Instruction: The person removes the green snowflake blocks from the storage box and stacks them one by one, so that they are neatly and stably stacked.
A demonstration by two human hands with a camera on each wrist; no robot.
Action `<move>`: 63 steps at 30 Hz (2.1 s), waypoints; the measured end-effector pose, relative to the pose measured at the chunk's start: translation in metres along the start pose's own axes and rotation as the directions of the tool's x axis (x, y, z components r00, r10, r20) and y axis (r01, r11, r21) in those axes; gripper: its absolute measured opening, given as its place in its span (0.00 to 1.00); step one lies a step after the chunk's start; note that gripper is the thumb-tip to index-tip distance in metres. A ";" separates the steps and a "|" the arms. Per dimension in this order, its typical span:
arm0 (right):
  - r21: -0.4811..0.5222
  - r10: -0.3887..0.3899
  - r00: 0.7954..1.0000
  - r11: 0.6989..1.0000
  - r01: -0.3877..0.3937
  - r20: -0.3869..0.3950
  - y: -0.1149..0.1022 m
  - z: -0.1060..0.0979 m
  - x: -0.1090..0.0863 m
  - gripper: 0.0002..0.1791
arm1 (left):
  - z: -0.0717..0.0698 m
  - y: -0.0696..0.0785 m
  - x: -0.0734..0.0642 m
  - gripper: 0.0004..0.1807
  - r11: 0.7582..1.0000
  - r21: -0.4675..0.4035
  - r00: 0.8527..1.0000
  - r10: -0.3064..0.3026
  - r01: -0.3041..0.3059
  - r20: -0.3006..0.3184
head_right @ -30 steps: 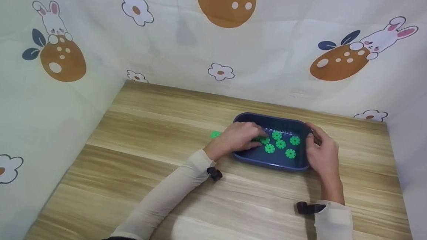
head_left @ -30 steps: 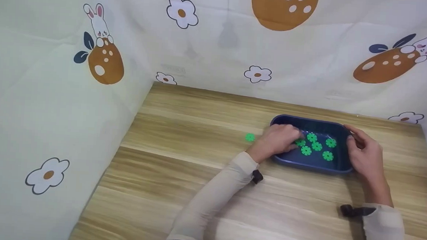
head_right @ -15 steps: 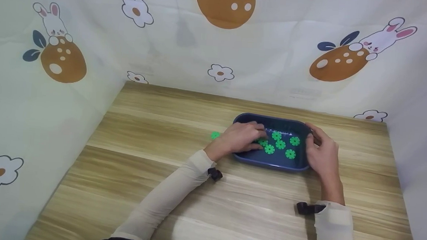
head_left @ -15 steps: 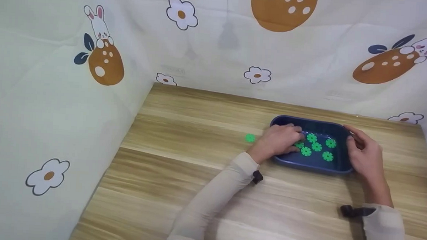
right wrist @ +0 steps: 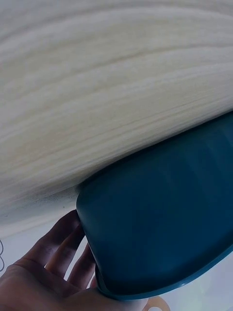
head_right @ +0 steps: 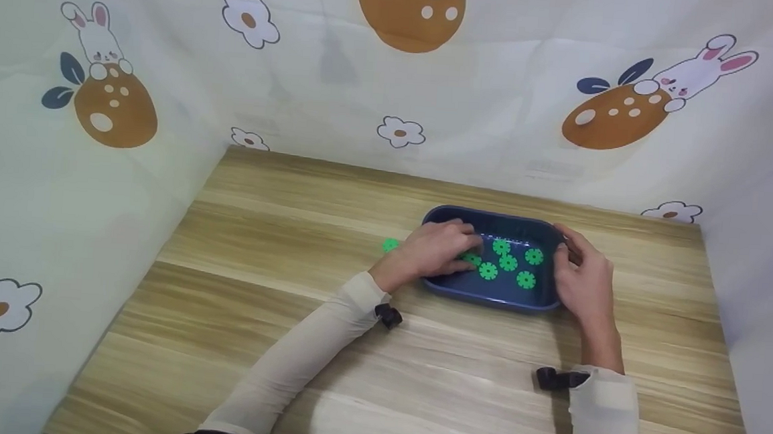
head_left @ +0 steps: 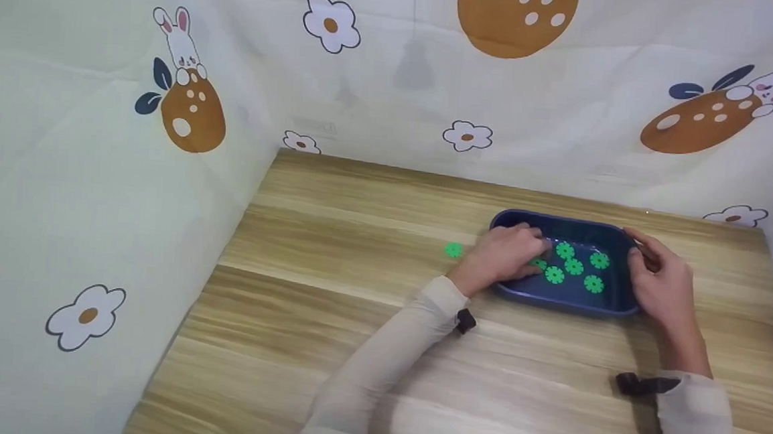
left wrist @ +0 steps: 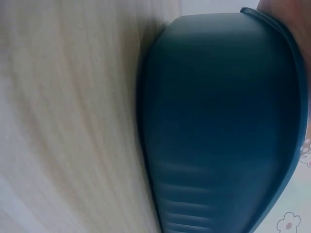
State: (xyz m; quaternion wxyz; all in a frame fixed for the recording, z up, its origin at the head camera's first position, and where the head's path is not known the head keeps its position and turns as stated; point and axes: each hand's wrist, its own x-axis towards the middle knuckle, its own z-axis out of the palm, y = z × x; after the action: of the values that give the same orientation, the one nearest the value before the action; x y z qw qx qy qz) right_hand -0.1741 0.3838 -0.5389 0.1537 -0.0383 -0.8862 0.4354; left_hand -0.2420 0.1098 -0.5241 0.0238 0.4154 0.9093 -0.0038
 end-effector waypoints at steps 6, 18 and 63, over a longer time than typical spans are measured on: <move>0.001 0.006 1.000 1.000 -0.006 0.009 0.000 -0.001 -0.001 0.21 | -0.001 -0.001 0.000 0.19 0.997 -0.073 1.000 -0.006 0.007 0.012; -0.008 -0.007 1.000 1.000 0.007 0.010 -0.001 -0.002 -0.001 0.21 | -0.003 -0.002 0.003 0.20 0.996 -0.092 0.999 -0.008 0.012 0.044; -0.035 -0.014 0.999 0.999 0.015 0.032 -0.003 -0.002 -0.001 0.21 | -0.015 -0.022 -0.028 0.20 0.908 -0.371 0.949 0.077 -0.193 -0.304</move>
State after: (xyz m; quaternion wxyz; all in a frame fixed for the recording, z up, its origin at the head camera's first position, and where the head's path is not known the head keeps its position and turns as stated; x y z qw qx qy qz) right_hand -0.1719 0.3831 -0.5360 0.1421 -0.0275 -0.8963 0.4193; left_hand -0.2407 0.0748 -0.5077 -0.0226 0.4606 0.8539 0.2412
